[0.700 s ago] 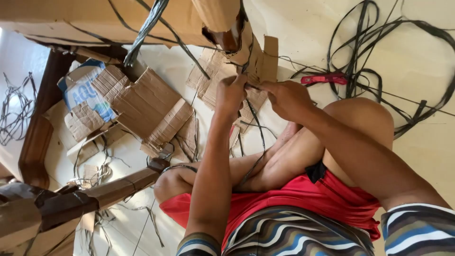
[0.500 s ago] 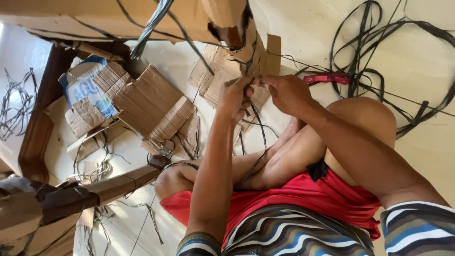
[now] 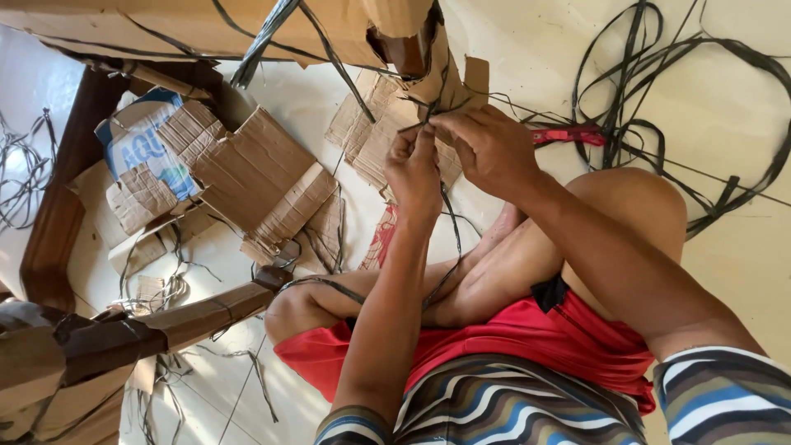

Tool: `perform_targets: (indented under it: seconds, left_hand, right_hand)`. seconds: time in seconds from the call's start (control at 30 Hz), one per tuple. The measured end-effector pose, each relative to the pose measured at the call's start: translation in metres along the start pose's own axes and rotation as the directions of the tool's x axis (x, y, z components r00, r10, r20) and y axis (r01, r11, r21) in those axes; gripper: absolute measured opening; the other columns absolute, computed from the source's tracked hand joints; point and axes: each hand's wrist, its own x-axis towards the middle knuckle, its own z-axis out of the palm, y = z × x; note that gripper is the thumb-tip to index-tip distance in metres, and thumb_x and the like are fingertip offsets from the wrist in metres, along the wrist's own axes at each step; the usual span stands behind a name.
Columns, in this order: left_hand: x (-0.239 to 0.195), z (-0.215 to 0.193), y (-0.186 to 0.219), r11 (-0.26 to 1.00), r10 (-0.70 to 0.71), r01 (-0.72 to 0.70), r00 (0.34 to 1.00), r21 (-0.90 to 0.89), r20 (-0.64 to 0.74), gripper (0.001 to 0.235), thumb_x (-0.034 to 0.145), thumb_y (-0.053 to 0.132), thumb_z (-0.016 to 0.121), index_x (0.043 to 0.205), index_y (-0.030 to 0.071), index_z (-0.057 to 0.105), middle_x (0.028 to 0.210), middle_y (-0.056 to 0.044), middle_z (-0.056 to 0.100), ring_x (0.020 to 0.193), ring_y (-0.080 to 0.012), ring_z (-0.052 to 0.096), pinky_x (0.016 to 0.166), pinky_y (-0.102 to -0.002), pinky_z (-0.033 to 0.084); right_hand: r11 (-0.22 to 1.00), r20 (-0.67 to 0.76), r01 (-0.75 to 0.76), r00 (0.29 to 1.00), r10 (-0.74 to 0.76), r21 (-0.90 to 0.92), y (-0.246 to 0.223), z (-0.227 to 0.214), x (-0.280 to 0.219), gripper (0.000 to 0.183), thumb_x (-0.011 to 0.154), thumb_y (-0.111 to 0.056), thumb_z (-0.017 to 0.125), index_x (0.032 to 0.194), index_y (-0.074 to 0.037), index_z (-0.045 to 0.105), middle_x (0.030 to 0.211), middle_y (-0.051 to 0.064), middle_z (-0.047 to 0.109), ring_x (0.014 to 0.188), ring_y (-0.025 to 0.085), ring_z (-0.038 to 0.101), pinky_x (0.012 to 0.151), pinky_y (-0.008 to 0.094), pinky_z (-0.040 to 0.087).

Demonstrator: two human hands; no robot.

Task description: The person sits on a tiled floor and uses black plastic straps to tie and secure pieces of cardboard. They wrap the straps around the cardboard, pull them tight, and tie knots to fasten the material.

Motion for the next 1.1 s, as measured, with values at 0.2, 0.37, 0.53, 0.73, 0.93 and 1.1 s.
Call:
perform_targets:
  seconds: [0.2,0.37,0.53,0.73,0.93,1.1]
  left_hand:
    - [-0.016,0.002,0.001,0.988,0.090,-0.087,0.996,-0.126,0.022,0.014,0.100,0.023,0.071,0.102,0.009,0.072,0.058,-0.003,0.052,0.046,-0.0052,0.045,0.042,-0.018,0.033]
    - [-0.012,-0.004,0.009,0.966,0.242,-0.253,0.959,0.061,0.145,0.011,0.102,0.019,0.070,0.108,0.012,0.074,0.063,-0.002,0.057,0.059,-0.0042,0.050,0.054,-0.019,0.038]
    - [-0.011,-0.008,0.012,0.922,0.300,-0.345,0.924,0.178,0.237,0.013,0.103,0.016,0.068,0.112,0.015,0.076,0.065,0.001,0.060,0.068,-0.0032,0.047,0.065,-0.021,0.042]
    - [-0.013,0.001,0.002,0.917,0.280,-0.316,0.944,0.242,0.173,0.012,0.102,0.016,0.068,0.111,0.011,0.075,0.062,0.001,0.060,0.064,-0.0030,0.045,0.060,-0.020,0.038]
    - [-0.014,0.011,0.005,0.880,0.345,-0.348,0.936,0.324,0.069,0.007,0.099,0.016,0.071,0.103,0.016,0.077,0.063,0.000,0.066,0.059,-0.0018,0.045,0.055,-0.022,0.038]
    - [-0.017,0.011,0.013,0.863,0.322,-0.328,0.943,0.383,0.083,0.006,0.096,0.016,0.072,0.096,0.021,0.075,0.062,0.001,0.067,0.057,-0.0017,0.046,0.055,-0.022,0.039]
  right_hand:
    - [0.870,0.048,-0.220,0.974,0.222,0.440,-0.004,0.005,-0.003,0.025,0.105,-0.006,0.056,0.125,-0.004,0.072,0.094,0.018,0.073,0.085,0.032,0.072,0.073,0.041,0.057]
    - [0.829,0.031,-0.254,0.961,0.276,0.498,-0.002,0.006,0.004,0.020,0.104,-0.008,0.067,0.122,-0.002,0.073,0.096,0.021,0.074,0.087,0.034,0.073,0.072,0.042,0.057]
    - [0.768,0.043,-0.310,0.937,0.347,0.561,0.006,0.017,0.004,0.016,0.106,-0.010,0.067,0.117,-0.001,0.074,0.093,0.020,0.075,0.088,0.026,0.073,0.072,0.038,0.057]
    - [0.812,-0.023,-0.294,0.935,0.353,0.504,0.009,0.030,0.002,0.014,0.106,-0.001,0.062,0.113,0.004,0.072,0.089,0.023,0.072,0.084,0.033,0.073,0.069,0.041,0.057]
    - [0.255,0.279,-0.532,0.725,0.630,0.807,0.018,0.055,0.000,0.019,0.108,-0.018,0.048,0.101,-0.005,0.061,0.081,0.005,0.063,0.071,0.008,0.054,0.060,0.021,0.047]
    - [0.102,0.387,-0.566,0.672,0.631,0.818,0.024,0.056,-0.001,0.028,0.106,-0.037,0.059,0.102,-0.009,0.059,0.087,0.002,0.064,0.073,0.007,0.057,0.060,0.019,0.045]
